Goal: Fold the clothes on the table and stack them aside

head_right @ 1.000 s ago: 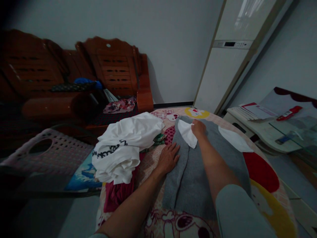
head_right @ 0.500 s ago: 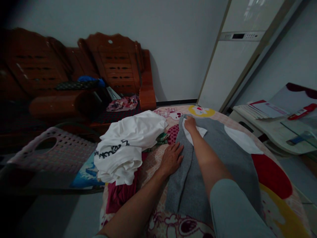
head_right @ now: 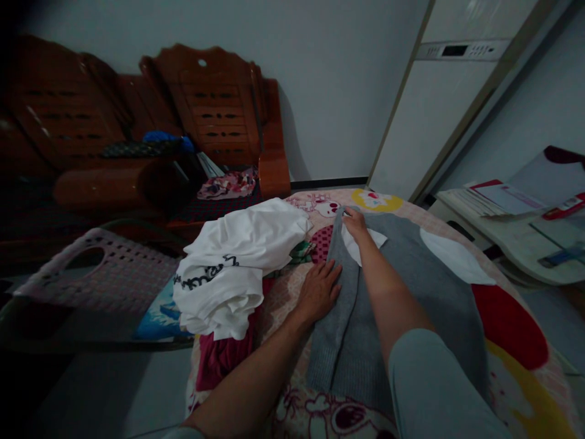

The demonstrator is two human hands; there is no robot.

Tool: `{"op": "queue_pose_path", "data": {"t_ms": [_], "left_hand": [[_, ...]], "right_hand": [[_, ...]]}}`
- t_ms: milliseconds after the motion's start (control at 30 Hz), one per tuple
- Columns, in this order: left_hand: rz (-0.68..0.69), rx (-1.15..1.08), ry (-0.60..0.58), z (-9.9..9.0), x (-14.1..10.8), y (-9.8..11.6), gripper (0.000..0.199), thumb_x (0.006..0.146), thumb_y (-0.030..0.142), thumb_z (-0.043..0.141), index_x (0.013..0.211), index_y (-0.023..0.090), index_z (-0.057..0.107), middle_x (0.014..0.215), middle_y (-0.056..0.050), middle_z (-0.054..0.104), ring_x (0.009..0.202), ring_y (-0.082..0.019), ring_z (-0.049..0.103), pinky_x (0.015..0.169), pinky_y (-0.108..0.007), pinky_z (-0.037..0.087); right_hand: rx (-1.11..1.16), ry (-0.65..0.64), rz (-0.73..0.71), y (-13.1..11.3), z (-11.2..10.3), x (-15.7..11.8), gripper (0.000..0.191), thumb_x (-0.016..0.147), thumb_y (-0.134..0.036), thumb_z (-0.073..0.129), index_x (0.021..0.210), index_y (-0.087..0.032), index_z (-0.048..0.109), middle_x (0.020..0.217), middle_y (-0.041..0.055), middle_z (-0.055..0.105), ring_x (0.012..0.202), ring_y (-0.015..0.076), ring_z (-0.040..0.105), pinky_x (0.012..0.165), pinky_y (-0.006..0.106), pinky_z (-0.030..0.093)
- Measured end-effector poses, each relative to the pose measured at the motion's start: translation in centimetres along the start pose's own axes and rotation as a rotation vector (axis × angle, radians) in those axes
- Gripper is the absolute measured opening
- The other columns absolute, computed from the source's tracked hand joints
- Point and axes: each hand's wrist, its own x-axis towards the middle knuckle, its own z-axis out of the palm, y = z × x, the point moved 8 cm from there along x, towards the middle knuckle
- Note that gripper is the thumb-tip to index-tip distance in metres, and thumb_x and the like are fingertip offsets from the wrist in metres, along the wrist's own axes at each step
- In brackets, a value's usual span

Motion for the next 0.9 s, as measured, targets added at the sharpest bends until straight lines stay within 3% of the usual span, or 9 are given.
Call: {"op": "queue_pose_path", "data": {"t_ms": [100, 200, 300, 367, 467, 600, 700, 900], "left_hand": [[0.0, 0.001, -0.003, 0.1, 0.1, -0.1, 0.051, 0.093, 0.034, 0.05, 0.143, 0.021, 0.047, 0.152, -0.009, 0.042, 0.138, -0.03, 0.038, 0.116, -0.049, 0.03], [0.01, 0.009, 0.003, 0.1, 0.1, -0.1, 0.05, 0.094, 0.034, 0.049, 0.142, 0.02, 0.047, 0.152, -0.01, 0.043, 0.137, -0.03, 0.038, 0.116, -0.049, 0.03], [0.011, 0.023, 0.0, 0.1, 0.3, -0.1, 0.049, 0.094, 0.034, 0.049, 0.142, 0.021, 0.048, 0.152, -0.009, 0.043, 0.137, -0.03, 0.039, 0.115, -0.048, 0.031], [0.01, 0.035, -0.006, 0.2, 0.4, -0.2, 0.05, 0.094, 0.034, 0.049, 0.142, 0.021, 0.048, 0.152, -0.008, 0.043, 0.137, -0.03, 0.04, 0.115, -0.048, 0.032], [0.024, 0.054, -0.008, 0.1, 0.5, -0.2, 0.05, 0.095, 0.034, 0.049, 0.143, 0.02, 0.048, 0.152, -0.009, 0.043, 0.137, -0.029, 0.04, 0.116, -0.046, 0.031], [0.038, 0.082, -0.013, 0.2, 0.7, -0.3, 0.049, 0.096, 0.034, 0.047, 0.142, 0.019, 0.048, 0.152, -0.01, 0.043, 0.136, -0.029, 0.041, 0.115, -0.046, 0.032], [0.046, 0.103, -0.012, 0.2, 0.8, -0.4, 0.049, 0.096, 0.033, 0.047, 0.142, 0.019, 0.049, 0.151, -0.01, 0.044, 0.136, -0.029, 0.042, 0.115, -0.046, 0.033], [0.068, 0.104, 0.03, 0.1, 1.0, -0.4, 0.047, 0.095, 0.032, 0.047, 0.14, 0.019, 0.052, 0.149, -0.012, 0.047, 0.134, -0.029, 0.046, 0.113, -0.047, 0.035]], "right_hand": [[-0.138, 0.008, -0.14, -0.8, -2.3, -1.7, 0.046, 0.076, -0.021, 0.053, 0.119, -0.015, 0.067, 0.131, 0.0104, 0.064, 0.122, 0.0261, 0.057, 0.11, 0.047, 0.04], [-0.359, -0.014, -0.286, -1.1, -3.6, -5.3, 0.045, 0.084, -0.028, 0.05, 0.125, -0.014, 0.064, 0.14, 0.0129, 0.056, 0.133, 0.0279, 0.047, 0.115, 0.048, 0.033], [-0.534, -0.13, -0.253, 0.1, -3.5, -8.8, 0.044, 0.09, -0.034, 0.048, 0.127, -0.014, 0.062, 0.141, 0.0144, 0.055, 0.133, 0.0295, 0.047, 0.115, 0.049, 0.033], [-0.586, -0.14, -0.234, 0.1, -3.9, -10.6, 0.044, 0.092, -0.034, 0.045, 0.128, -0.015, 0.061, 0.14, 0.014, 0.056, 0.134, 0.0286, 0.047, 0.115, 0.049, 0.032], [-0.589, -0.114, -0.27, -1.1, -4.8, -13.0, 0.044, 0.094, -0.034, 0.043, 0.13, -0.015, 0.061, 0.14, 0.0132, 0.056, 0.135, 0.0261, 0.046, 0.117, 0.046, 0.029], [-0.524, -0.225, -0.225, -1.6, -5.8, -16.7, 0.039, 0.091, -0.034, 0.049, 0.121, -0.017, 0.067, 0.134, 0.0127, 0.062, 0.127, 0.0251, 0.054, 0.111, 0.043, 0.039], [-0.481, -0.126, -0.151, -1.2, -9.3, -19.1, 0.034, 0.091, -0.03, 0.047, 0.113, -0.02, 0.071, 0.122, 0.01, 0.069, 0.115, 0.0233, 0.062, 0.103, 0.041, 0.046], [-0.759, 0.392, 0.1, 1.1, -21.4, -25.1, 0.036, 0.081, -0.021, 0.051, 0.113, -0.013, 0.067, 0.113, 0.0165, 0.069, 0.109, 0.028, 0.061, 0.099, 0.044, 0.045]]}}
